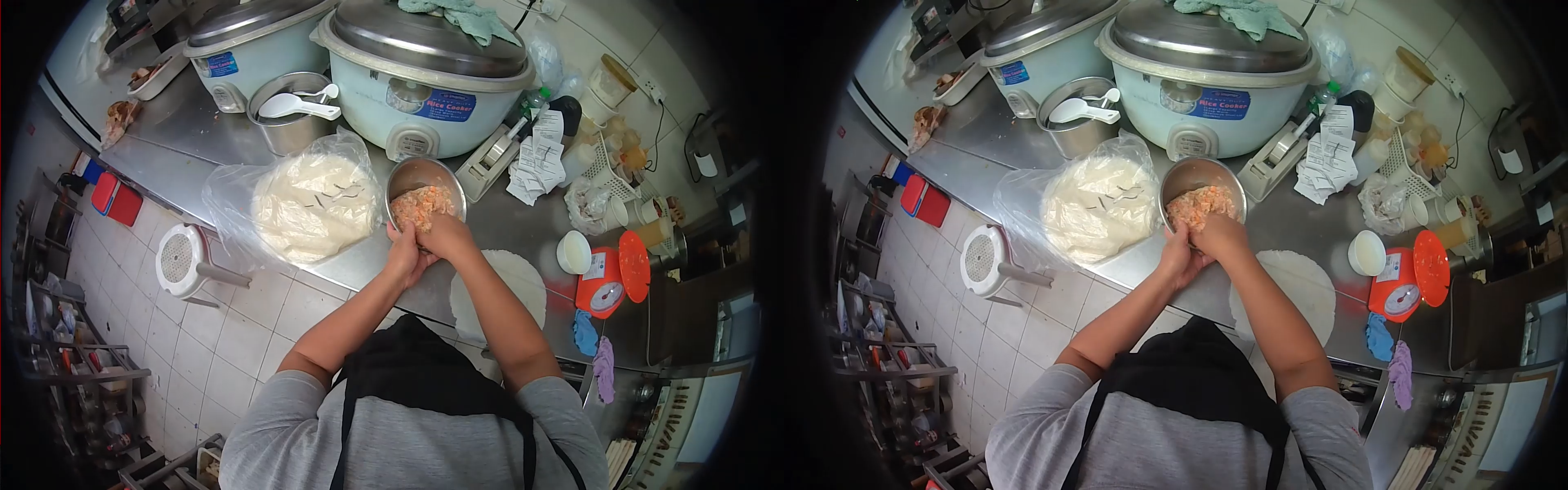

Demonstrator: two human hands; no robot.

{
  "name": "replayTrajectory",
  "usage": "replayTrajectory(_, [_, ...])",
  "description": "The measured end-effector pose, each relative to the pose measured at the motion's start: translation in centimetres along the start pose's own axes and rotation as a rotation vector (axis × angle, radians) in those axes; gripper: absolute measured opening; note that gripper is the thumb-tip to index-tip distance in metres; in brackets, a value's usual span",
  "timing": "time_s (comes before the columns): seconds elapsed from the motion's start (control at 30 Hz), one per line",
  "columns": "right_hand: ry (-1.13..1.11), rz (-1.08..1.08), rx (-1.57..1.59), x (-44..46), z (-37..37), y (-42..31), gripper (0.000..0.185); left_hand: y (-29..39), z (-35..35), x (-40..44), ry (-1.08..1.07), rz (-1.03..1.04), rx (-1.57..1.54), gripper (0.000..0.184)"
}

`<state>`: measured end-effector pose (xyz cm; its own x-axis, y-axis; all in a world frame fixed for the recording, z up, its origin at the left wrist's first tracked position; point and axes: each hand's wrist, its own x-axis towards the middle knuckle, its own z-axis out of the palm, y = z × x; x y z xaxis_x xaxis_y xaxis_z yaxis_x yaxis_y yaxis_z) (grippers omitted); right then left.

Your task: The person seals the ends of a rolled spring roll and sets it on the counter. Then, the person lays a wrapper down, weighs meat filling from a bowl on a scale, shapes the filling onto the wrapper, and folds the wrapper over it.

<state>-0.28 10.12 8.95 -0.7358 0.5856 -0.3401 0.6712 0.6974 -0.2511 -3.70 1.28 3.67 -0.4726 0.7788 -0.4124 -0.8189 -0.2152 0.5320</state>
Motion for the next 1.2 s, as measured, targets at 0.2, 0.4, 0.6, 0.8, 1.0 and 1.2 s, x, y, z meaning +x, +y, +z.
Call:
replayTrajectory(0.2, [-0.156,-0.163,0.188,0.9,-0.1,1.4,0.043,-0.4,-0.6,0.3,-0.248,-0.012,-0.103,0.07])
replayTrajectory(0.4, [-0.458,-0.286,0.687,1.4,-1.6,3.2,0.028,-1.0,-1.6,0.3,-0.32,-0.105,-0.143,0.08])
replayTrajectory(0.6, [-0.507,-0.175,1.191,1.2,-3.4,4.5,0.034,2.3,-3.9,-0.2,-0.04,-0.278,0.4,0.076])
replayTrajectory(0.8, [-0.132,-0.188,0.528,2.2,-3.1,2.0,0.053,6.7,-4.4,3.9,0.113,0.199,0.837,0.038])
replayTrajectory(1.0, [-0.268,-0.423,-0.056,1.7,-1.2,-0.5,0.04,4.8,-3.9,6.5,0.158,0.569,0.871,0.015])
replayTrajectory(1.2, [-0.552,-0.299,0.065,1.4,-3.7,0.4,0.049,4.2,-3.5,6.1,0.221,0.658,0.829,0.014])
